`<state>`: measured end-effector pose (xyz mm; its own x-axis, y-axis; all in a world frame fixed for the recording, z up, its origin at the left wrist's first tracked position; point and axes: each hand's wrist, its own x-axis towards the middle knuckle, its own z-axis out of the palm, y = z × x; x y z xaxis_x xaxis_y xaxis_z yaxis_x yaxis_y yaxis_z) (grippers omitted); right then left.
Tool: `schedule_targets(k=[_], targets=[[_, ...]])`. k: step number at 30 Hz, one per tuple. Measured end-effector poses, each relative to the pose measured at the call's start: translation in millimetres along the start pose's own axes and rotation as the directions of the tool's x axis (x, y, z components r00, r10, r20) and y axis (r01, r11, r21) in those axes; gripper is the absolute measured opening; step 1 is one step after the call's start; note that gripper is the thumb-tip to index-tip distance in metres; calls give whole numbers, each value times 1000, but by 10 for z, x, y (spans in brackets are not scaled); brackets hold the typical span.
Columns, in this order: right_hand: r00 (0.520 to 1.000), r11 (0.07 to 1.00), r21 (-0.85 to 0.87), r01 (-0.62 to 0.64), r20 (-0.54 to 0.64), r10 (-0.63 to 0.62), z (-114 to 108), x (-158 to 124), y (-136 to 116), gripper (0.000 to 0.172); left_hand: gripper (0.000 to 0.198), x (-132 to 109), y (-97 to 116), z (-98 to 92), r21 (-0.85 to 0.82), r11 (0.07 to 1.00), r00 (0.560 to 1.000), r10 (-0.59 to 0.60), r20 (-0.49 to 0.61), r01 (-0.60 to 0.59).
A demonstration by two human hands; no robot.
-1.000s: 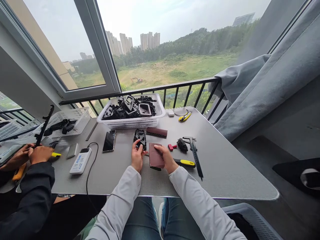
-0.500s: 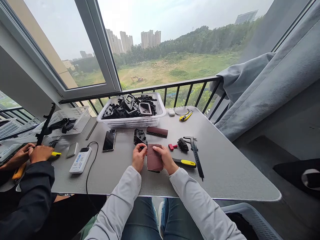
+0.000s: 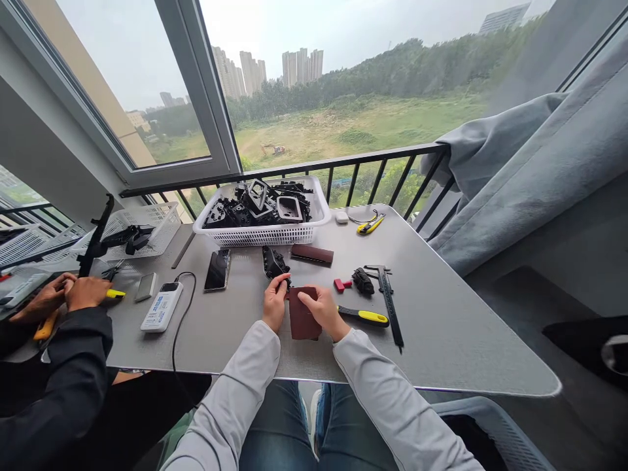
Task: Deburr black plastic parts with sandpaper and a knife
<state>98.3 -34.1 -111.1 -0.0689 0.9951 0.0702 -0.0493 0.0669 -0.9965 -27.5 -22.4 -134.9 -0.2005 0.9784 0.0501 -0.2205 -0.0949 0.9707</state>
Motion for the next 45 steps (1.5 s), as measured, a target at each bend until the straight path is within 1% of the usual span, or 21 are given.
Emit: schedule_targets(k=[3,6,9,13,16,20,22,25,28,34,38,41,45], targets=[[1000,996,-84,17,-14,-18,7,12,34,15,35,6,-41,-17,77,996,999,42,18,-43],[999,992,-122,16,-46,-22,-5,38,65,15,35,14,-72,-27,125,990,998,56,22,-59],[997,993,-120,1,-73,-10,-16,55,80,18,36,16,-76,-33,159,985,998,58,25,-62],[999,996,-82,-32,-39,29,-3,48,75,16,30,4,-51,-31,164,983,997,72,38,-77],[997,997,-32,-67,-41,66,-2,51,58,15,24,-7,-20,-11,100,993,998,58,38,-61],[989,988,97,-119,-78,126,-46,93,34,16,23,-7,36,21,-90,995,999,-31,25,33],[982,974,166,-153,-83,169,-68,113,21,18,25,-2,71,24,-195,977,996,-87,30,91],[970,943,255,-214,-58,236,-80,121,-5,19,32,6,129,4,-332,925,983,-177,57,186],[958,908,321,-269,-8,287,-76,110,-35,17,41,9,173,-24,-414,877,969,-230,88,246],[938,855,386,-345,112,328,-47,81,-72,28,52,3,199,-30,-444,845,954,-269,131,299],[929,846,383,-371,158,335,-18,62,-75,34,48,-1,200,-25,-424,848,948,-276,155,317],[922,852,353,-385,174,345,-17,59,-59,31,44,-3,192,-25,-438,842,949,-268,163,313],[919,871,297,-391,181,350,-41,76,-26,21,37,-8,182,-17,-424,849,949,-279,149,316]])
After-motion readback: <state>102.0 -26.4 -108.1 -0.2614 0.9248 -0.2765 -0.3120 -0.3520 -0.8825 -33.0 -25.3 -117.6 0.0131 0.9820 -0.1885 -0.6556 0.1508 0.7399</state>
